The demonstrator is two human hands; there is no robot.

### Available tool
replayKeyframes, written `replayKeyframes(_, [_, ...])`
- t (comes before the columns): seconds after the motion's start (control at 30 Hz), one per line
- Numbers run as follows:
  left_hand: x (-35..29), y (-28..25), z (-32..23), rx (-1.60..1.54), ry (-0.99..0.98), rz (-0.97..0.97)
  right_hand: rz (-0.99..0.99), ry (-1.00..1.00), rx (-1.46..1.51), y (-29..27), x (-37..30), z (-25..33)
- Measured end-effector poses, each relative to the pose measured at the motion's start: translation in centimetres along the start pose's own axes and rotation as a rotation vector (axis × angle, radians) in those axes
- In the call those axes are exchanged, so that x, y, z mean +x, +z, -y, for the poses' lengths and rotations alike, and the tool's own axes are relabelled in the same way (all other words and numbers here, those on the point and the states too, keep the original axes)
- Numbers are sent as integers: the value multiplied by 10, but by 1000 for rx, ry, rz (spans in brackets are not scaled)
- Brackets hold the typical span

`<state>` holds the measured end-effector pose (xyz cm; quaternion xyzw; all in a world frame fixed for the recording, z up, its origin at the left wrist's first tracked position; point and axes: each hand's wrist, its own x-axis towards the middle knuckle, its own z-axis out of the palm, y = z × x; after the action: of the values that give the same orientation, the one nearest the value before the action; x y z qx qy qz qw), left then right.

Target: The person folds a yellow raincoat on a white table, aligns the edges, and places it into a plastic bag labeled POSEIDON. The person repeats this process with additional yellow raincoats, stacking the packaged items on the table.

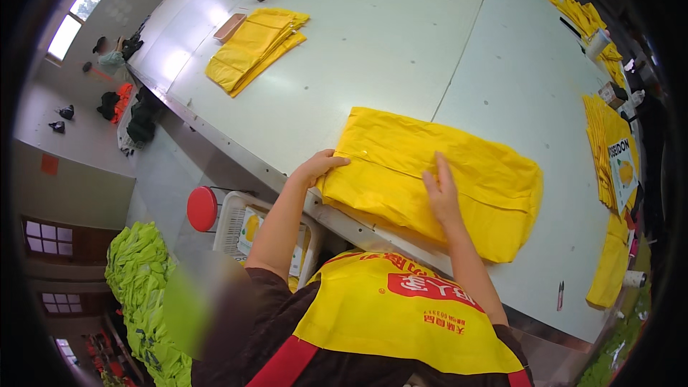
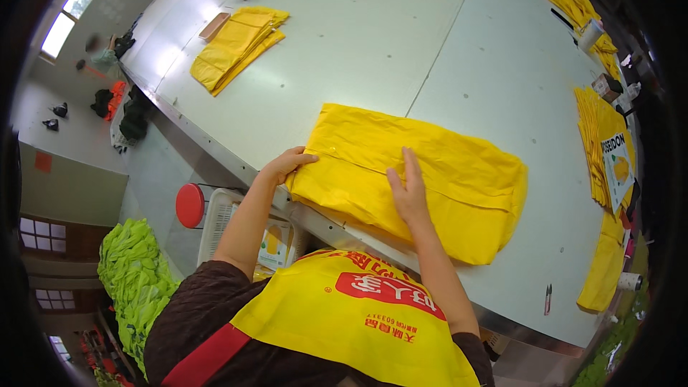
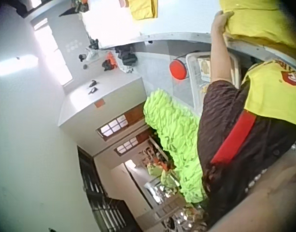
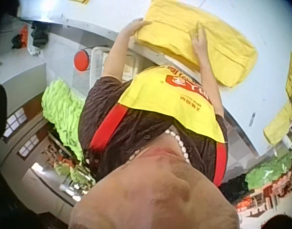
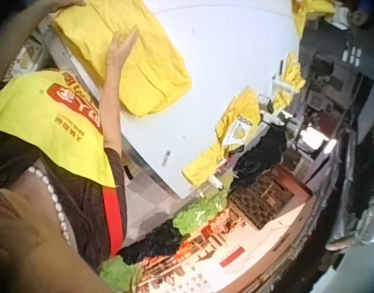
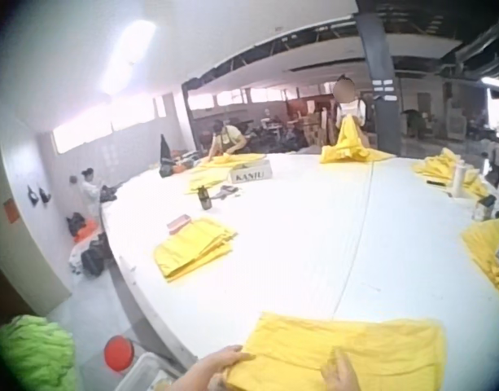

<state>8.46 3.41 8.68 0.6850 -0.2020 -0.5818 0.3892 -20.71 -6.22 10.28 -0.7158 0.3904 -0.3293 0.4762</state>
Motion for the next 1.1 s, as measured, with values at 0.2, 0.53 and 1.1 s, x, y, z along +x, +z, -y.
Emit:
replayKeyframes(0.2, [-38, 37, -59, -164, 227, 195, -89, -30, 159, 13, -5, -61])
replayKeyframes(0.53, [-48, 328, -108, 618, 832, 454, -563, 474, 1411, -21, -38, -97])
replayKeyframes(1.1, [38, 324, -49, 1429, 1166, 154, -375, 529, 1021, -54, -91, -55])
